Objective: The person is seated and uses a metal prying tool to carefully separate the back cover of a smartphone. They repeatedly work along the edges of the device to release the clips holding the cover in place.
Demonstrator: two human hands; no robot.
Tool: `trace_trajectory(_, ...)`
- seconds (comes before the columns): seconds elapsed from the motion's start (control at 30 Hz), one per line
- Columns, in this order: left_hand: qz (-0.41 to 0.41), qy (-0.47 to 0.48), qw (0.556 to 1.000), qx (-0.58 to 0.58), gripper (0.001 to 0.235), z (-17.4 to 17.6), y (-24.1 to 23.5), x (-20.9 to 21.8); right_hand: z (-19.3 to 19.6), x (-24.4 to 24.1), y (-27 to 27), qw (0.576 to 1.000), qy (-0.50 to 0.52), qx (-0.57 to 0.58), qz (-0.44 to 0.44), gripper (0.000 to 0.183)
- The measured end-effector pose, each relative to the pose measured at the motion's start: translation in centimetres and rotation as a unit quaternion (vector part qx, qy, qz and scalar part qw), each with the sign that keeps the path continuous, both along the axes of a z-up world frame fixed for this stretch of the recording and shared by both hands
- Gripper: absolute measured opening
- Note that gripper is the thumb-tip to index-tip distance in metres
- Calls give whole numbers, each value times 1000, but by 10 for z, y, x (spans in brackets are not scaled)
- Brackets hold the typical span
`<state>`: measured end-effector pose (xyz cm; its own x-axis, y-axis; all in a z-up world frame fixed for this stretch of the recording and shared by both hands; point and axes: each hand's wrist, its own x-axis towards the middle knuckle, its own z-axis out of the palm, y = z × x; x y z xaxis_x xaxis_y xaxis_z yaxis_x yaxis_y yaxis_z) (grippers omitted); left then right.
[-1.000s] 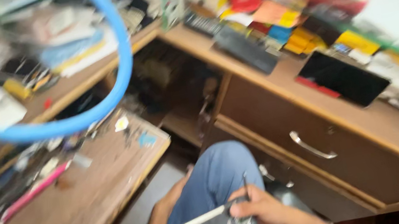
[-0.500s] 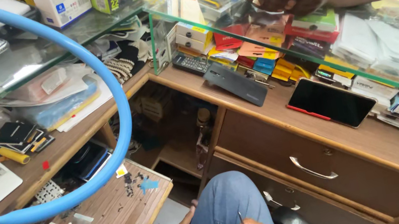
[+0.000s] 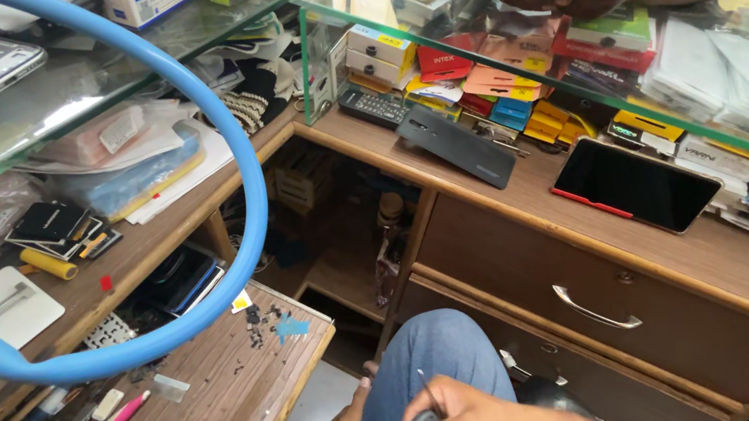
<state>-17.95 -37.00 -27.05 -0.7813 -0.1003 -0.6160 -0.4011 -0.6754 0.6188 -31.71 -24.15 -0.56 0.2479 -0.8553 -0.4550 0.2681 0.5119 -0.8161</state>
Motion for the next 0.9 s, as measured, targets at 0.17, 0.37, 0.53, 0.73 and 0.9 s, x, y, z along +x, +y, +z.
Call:
trace_trajectory(0.17, 69, 220, 972, 53, 72, -5, 23, 7, 13, 24, -21, 994, -45, -54, 78, 27)
trace_trajectory(0.37, -126, -116, 956, -239, 88, 38, -1, 40, 20, 46, -27, 995, -43, -16, 94, 26)
trace_trajectory(0.53, -53, -7, 983, -177, 81, 129, 32, 54, 23, 46, -24, 997, -60, -33, 45, 22)
trace_trajectory(0.73, 184, 302, 929, -109, 81, 259, 42, 65, 51, 44, -11, 993, -58, -29, -96, 27)
trace_trajectory(0.9, 385, 478, 786, -76, 89, 314, 66, 95, 75, 41, 12, 984, -26, -89, -154, 25)
